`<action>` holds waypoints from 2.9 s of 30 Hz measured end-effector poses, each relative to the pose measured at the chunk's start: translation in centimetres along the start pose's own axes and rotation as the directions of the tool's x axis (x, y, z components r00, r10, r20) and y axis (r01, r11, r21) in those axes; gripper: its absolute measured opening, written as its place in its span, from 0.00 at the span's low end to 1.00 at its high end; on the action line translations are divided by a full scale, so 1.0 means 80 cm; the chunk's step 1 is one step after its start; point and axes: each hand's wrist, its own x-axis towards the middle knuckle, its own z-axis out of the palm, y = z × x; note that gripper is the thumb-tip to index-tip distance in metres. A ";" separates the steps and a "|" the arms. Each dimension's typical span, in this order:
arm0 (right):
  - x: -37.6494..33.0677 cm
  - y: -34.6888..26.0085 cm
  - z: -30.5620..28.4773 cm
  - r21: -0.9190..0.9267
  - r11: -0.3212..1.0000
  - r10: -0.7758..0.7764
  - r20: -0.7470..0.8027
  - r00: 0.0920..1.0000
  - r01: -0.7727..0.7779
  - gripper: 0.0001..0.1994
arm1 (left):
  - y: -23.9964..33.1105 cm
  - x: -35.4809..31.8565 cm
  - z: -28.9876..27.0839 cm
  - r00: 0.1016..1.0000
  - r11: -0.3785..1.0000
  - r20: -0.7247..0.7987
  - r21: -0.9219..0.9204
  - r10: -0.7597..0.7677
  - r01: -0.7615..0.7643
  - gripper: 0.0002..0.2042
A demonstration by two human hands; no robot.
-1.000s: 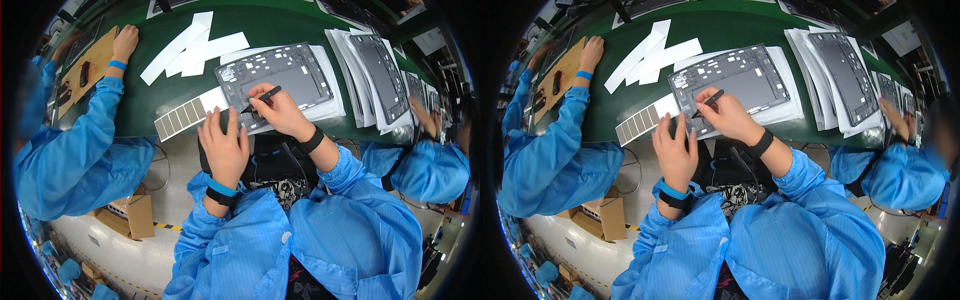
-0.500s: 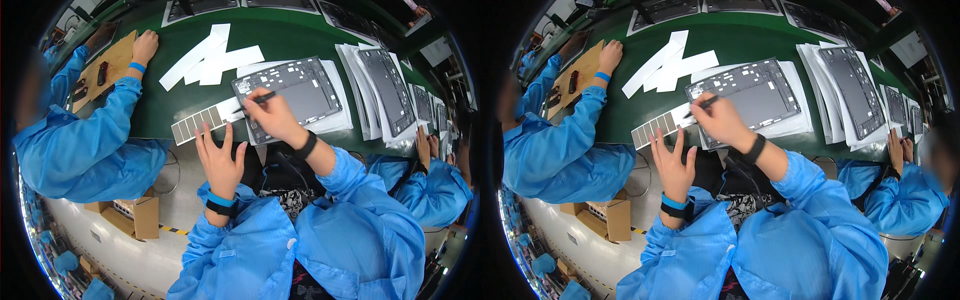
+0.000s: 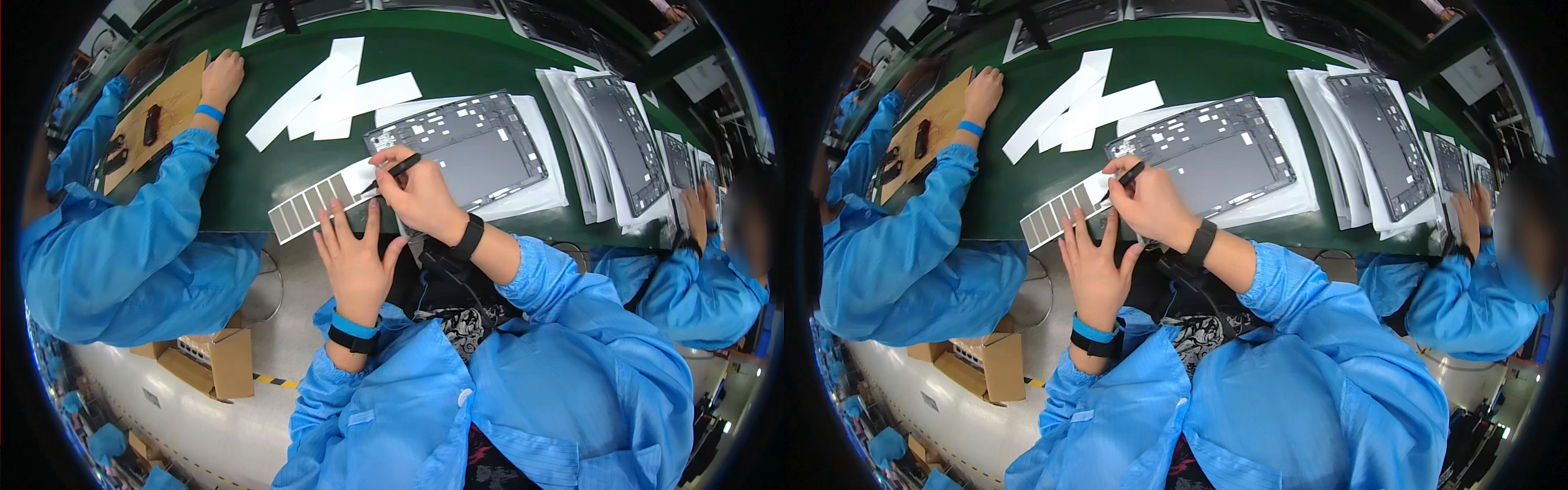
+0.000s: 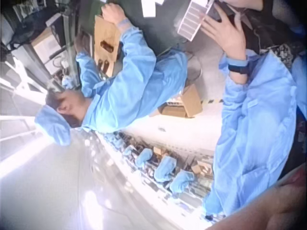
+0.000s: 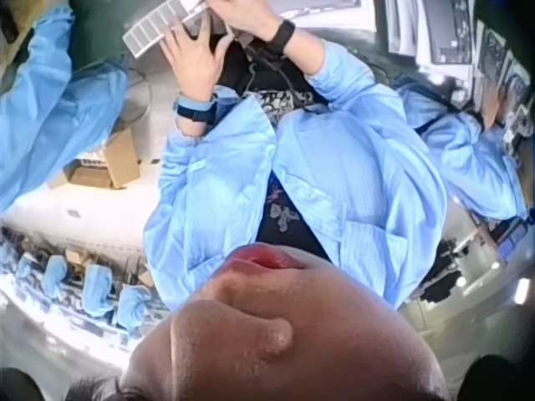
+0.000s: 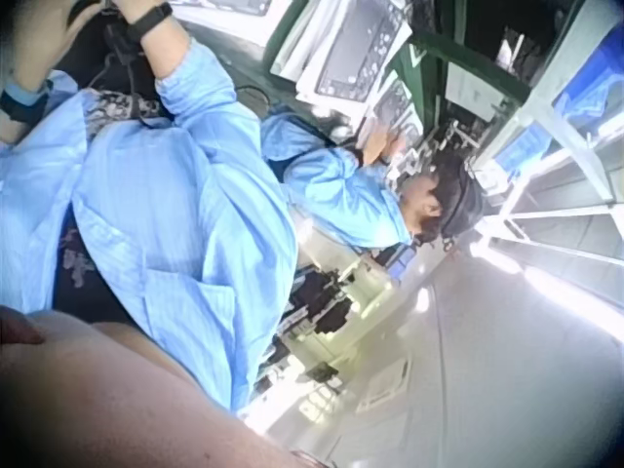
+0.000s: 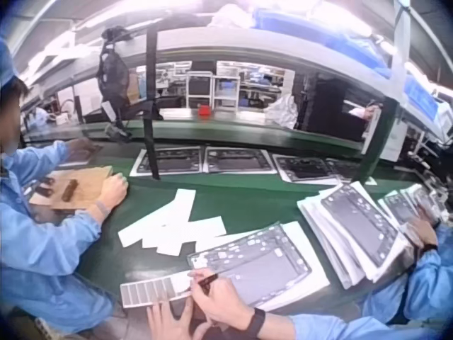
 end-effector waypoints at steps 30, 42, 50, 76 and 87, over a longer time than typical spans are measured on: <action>0.004 -0.002 -0.001 -0.096 0.994 -0.049 0.088 0.995 0.057 0.08 | 0.027 0.012 0.010 0.996 0.998 -0.065 -0.030 -0.062 0.060 0.25; -0.029 -0.012 -0.239 0.111 0.990 0.106 -0.219 0.970 -0.084 0.10 | 0.073 0.023 -0.008 0.970 0.981 -0.229 -0.153 0.083 -0.120 0.23; -0.057 0.031 -0.308 -0.046 0.991 0.109 -0.235 0.966 -0.123 0.08 | 0.210 0.073 0.060 0.899 0.812 -0.001 -0.429 0.438 -0.396 0.23; -0.052 0.034 -0.316 -0.381 0.920 0.032 -0.172 0.985 -0.096 0.08 | 0.242 0.090 0.083 0.912 0.892 0.004 -0.210 0.411 -0.401 0.29; -0.068 0.032 -0.288 -0.016 0.996 0.064 -0.523 0.850 -0.085 0.13 | 0.257 0.111 0.071 0.919 0.920 0.045 0.004 0.391 -0.391 0.34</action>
